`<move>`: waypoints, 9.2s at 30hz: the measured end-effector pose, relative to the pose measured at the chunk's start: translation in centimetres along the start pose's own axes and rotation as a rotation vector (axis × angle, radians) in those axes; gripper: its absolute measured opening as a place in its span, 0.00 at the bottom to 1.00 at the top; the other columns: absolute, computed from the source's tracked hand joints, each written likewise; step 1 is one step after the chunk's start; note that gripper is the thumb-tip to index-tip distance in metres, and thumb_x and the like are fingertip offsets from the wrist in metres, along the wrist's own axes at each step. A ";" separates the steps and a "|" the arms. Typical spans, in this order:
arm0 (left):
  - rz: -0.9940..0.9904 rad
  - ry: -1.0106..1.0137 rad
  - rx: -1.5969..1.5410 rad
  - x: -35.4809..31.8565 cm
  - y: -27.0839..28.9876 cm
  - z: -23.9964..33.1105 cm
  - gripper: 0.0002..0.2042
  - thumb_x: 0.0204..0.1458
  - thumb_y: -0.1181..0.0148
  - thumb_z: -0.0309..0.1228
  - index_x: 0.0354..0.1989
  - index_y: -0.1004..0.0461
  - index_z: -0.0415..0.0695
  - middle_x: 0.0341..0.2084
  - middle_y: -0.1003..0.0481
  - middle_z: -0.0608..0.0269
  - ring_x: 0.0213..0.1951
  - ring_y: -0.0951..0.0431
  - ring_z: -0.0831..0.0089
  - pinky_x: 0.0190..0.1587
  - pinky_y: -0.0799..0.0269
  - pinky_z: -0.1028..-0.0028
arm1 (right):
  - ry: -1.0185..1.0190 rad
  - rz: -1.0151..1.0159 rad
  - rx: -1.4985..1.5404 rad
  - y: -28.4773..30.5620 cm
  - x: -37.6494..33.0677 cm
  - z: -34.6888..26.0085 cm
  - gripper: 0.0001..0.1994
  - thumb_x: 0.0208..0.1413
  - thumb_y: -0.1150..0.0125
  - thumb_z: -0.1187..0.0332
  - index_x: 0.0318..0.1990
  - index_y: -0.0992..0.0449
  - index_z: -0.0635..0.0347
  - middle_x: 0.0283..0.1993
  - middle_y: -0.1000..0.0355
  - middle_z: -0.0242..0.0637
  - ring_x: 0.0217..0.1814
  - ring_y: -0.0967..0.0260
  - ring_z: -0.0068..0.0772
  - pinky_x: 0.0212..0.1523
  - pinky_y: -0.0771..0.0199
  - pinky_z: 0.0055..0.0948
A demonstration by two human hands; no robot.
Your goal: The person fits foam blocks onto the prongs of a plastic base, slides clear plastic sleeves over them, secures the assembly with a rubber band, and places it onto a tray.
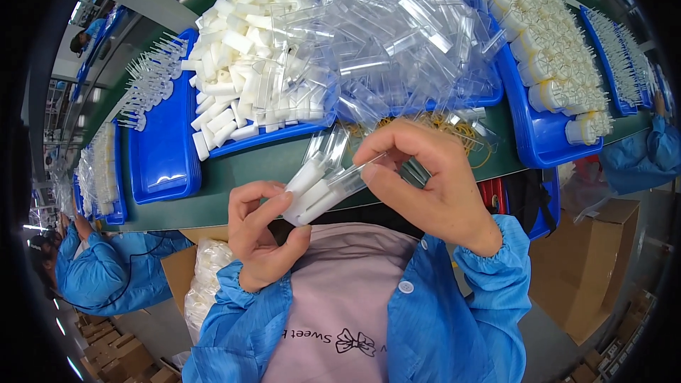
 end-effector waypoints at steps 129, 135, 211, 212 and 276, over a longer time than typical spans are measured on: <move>0.262 0.757 -1.200 -3.6 -3.0 -4.0 0.22 0.49 0.37 0.30 0.53 0.34 0.40 0.46 0.29 0.62 0.47 0.29 0.74 0.50 0.33 0.74 | 0.295 0.335 -0.041 -2.4 -0.8 0.1 0.04 0.46 0.38 0.76 0.31 0.26 0.61 0.32 0.28 0.35 0.46 0.37 0.35 0.53 0.41 0.39; 0.309 0.751 -1.209 -3.9 -3.0 -3.9 0.21 0.50 0.37 0.30 0.52 0.34 0.41 0.45 0.30 0.64 0.46 0.30 0.76 0.50 0.34 0.75 | 0.367 0.303 -0.118 -3.6 -0.4 -0.4 0.06 0.42 0.37 0.77 0.29 0.26 0.61 0.30 0.27 0.35 0.39 0.34 0.33 0.53 0.40 0.41; 0.296 0.083 -0.011 -3.4 2.9 -2.1 0.27 0.42 0.36 0.23 0.54 0.33 0.38 0.46 0.39 0.55 0.42 0.33 0.71 0.44 0.34 0.76 | -0.141 0.062 0.514 -7.3 3.5 -0.2 0.12 0.52 0.43 0.73 0.44 0.35 0.60 0.39 0.31 0.33 0.42 0.35 0.20 0.47 0.37 0.21; 0.296 0.077 -0.012 -3.2 3.0 -1.8 0.27 0.42 0.36 0.23 0.54 0.33 0.38 0.46 0.39 0.55 0.42 0.33 0.71 0.44 0.34 0.76 | -0.160 0.020 0.511 -7.5 3.4 0.1 0.12 0.52 0.42 0.75 0.44 0.34 0.61 0.39 0.32 0.31 0.42 0.35 0.18 0.46 0.37 0.20; -0.089 0.113 -0.039 -0.3 1.6 0.1 0.23 0.40 0.40 0.18 0.50 0.27 0.40 0.42 0.40 0.55 0.39 0.31 0.68 0.43 0.28 0.72 | 0.117 0.146 0.210 -4.4 0.1 0.0 0.16 0.48 0.33 0.72 0.43 0.31 0.65 0.38 0.31 0.35 0.44 0.32 0.22 0.47 0.36 0.23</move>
Point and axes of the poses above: each hand's wrist, its own x-axis towards the middle knuckle, its own y-axis out of the back of the hand, z = x × y, the point moved 4 cm from there along x, towards the middle knuckle
